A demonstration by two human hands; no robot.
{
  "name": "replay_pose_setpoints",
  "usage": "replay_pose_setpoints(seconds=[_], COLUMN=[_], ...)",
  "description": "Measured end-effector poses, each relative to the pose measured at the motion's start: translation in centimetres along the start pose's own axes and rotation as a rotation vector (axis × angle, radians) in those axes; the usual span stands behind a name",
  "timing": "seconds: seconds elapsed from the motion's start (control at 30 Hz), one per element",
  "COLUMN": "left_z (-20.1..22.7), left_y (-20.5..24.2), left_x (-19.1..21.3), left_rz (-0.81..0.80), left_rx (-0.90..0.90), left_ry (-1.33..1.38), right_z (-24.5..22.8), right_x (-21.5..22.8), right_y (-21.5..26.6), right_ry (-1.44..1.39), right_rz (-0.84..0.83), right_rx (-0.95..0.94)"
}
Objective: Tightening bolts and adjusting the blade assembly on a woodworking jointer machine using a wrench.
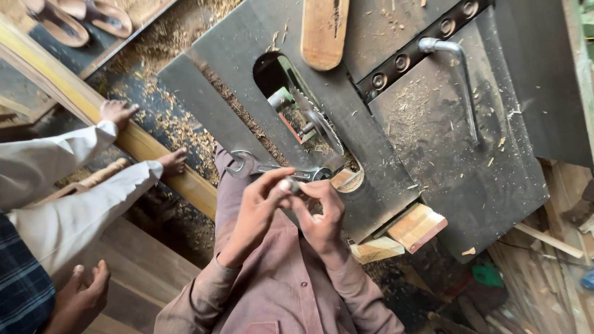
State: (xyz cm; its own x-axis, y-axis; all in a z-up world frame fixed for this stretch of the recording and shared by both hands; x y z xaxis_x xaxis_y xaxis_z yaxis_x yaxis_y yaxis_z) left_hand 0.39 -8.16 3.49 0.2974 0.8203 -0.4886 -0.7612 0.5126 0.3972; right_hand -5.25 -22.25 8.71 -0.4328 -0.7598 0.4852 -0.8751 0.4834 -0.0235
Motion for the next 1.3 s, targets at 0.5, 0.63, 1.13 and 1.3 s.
replay_pose_setpoints(seconds=[0.5, 0.63, 1.13, 1.3], left_z=[-28.6, -42.2, -12.2, -8.3], left_y=[-7.7, -11.6, -15.0, -13.2], left_x=[17.6, 14.4, 4.1, 1.2], left_rz=[0.481, 0.359, -0.207, 0.090], left_rx=[0.111, 0.172, 0.196, 0.266], left_ry=[0.416, 0.590, 1.192, 0.935], right_z=[18.2, 16.9, 17.3, 17.8], right_x=[11.4, 11.1, 11.1, 11.2], right_y=[-10.0, -9.8, -9.5, -9.5], right_ry=[0.546, 0.667, 0.697, 0.694], right_rz=[0.108, 0.147, 0.128, 0.116], right_rx=[-0.036, 0.022, -0.009, -0.009])
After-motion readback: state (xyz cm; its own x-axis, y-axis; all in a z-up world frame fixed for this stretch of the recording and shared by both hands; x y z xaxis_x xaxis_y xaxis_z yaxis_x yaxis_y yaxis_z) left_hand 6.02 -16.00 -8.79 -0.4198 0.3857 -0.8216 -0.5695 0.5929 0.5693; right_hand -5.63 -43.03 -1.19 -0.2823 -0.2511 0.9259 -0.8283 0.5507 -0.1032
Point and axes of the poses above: each hand's wrist, its own y-axis away from the middle knuckle, its own x-axis out of the back of the hand, z = x × y, the point moved 2 cm from there along -y, towards the middle knuckle, and after that the axes turned 8 degrees about -x, right-handed, at the moved point
